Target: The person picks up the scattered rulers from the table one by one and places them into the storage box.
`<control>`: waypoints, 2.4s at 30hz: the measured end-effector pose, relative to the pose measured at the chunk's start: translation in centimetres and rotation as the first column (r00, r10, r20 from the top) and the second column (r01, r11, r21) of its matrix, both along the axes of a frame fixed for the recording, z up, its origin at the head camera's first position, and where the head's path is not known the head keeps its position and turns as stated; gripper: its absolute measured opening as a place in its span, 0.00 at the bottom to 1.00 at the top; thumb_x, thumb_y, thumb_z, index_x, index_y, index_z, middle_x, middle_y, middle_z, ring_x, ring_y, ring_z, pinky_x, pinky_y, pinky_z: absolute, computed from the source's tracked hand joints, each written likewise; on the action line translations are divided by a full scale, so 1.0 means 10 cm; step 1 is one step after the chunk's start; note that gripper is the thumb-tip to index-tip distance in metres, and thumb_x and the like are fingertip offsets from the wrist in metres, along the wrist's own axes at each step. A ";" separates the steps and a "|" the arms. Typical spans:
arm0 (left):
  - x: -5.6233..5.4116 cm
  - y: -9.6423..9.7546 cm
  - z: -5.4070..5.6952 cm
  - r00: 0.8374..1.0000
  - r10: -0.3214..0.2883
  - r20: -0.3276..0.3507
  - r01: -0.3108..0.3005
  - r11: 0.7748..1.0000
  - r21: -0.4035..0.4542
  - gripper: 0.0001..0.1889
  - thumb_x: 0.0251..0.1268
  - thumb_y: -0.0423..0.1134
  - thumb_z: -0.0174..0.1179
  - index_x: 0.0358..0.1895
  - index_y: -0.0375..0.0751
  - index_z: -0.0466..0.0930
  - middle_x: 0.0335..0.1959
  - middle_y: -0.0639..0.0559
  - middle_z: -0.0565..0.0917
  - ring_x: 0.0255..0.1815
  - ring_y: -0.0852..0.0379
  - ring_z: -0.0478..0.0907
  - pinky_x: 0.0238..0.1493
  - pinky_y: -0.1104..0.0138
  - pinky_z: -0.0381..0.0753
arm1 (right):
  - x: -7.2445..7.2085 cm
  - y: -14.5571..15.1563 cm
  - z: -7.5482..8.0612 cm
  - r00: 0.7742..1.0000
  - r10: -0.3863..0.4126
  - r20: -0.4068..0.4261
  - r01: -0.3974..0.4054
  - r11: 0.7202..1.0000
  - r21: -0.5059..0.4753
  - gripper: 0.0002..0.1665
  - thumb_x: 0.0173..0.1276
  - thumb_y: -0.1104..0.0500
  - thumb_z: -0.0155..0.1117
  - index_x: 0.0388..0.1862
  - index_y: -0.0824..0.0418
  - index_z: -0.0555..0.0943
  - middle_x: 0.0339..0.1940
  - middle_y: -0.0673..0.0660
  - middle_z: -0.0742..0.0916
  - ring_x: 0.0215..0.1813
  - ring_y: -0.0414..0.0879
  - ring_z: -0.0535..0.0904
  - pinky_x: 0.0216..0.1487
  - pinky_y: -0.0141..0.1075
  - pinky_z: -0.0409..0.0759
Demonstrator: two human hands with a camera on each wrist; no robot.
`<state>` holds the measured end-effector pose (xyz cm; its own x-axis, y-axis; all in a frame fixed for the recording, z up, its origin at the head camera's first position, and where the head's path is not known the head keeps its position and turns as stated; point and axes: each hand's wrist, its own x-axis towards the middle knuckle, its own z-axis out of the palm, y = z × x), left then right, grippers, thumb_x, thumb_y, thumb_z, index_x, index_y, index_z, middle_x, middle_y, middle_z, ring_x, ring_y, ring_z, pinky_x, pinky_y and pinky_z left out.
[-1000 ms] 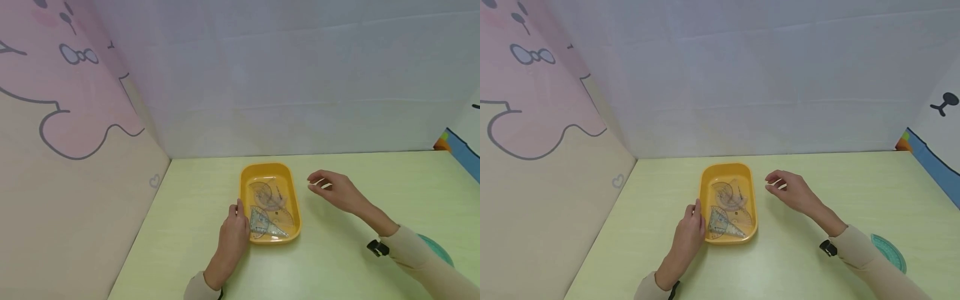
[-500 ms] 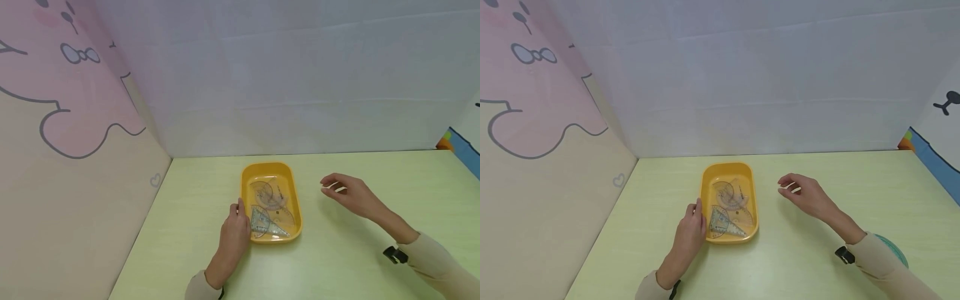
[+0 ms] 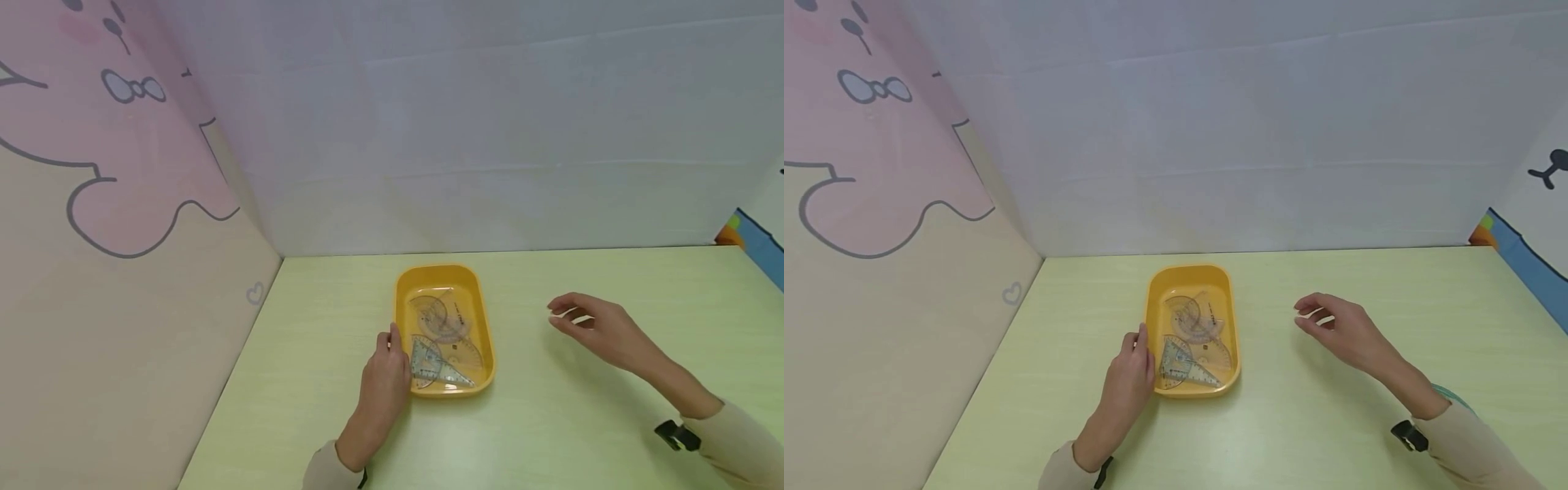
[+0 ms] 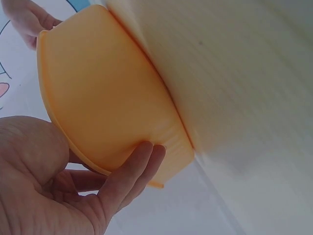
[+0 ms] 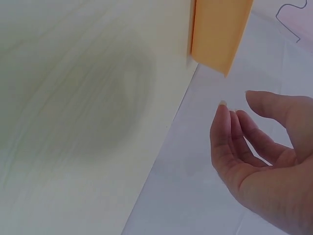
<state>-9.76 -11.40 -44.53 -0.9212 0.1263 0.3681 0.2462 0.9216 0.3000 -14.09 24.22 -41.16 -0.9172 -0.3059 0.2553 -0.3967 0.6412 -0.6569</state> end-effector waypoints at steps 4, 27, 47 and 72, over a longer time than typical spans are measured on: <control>0.01 0.00 0.01 1.000 0.000 0.001 0.000 1.000 0.001 0.25 0.66 0.26 0.66 0.64 0.18 0.73 0.46 0.33 0.80 0.25 0.51 0.82 0.26 0.66 0.84 | 0.04 0.08 -0.02 1.000 0.000 -0.012 0.000 1.000 0.010 0.11 0.70 0.65 0.70 0.50 0.59 0.84 0.46 0.54 0.88 0.43 0.30 0.81 0.42 0.23 0.80; 0.01 0.00 0.01 1.000 0.000 0.010 0.000 1.000 0.005 0.26 0.66 0.25 0.65 0.65 0.18 0.72 0.47 0.32 0.79 0.21 0.54 0.78 0.23 0.67 0.81 | 0.22 0.41 -0.12 0.996 -0.080 -0.045 0.083 0.994 0.065 0.14 0.68 0.64 0.72 0.51 0.65 0.83 0.45 0.61 0.88 0.41 0.23 0.78 0.38 0.20 0.79; 0.01 0.01 0.01 1.000 0.007 0.012 -0.007 1.000 -0.001 0.26 0.66 0.25 0.64 0.65 0.19 0.73 0.47 0.33 0.80 0.21 0.54 0.78 0.22 0.67 0.81 | 0.43 0.67 -0.22 0.987 -0.159 0.003 0.158 0.979 0.128 0.13 0.68 0.62 0.73 0.50 0.64 0.84 0.45 0.63 0.88 0.39 0.21 0.76 0.33 0.23 0.80; 0.02 0.00 0.03 0.999 0.000 0.037 0.000 1.000 0.021 0.25 0.68 0.26 0.64 0.65 0.19 0.72 0.48 0.32 0.79 0.22 0.55 0.78 0.23 0.67 0.82 | 0.63 0.99 -0.30 0.968 -0.245 0.058 0.223 0.941 0.254 0.16 0.67 0.61 0.74 0.49 0.68 0.83 0.45 0.66 0.87 0.33 0.27 0.77 0.29 0.30 0.80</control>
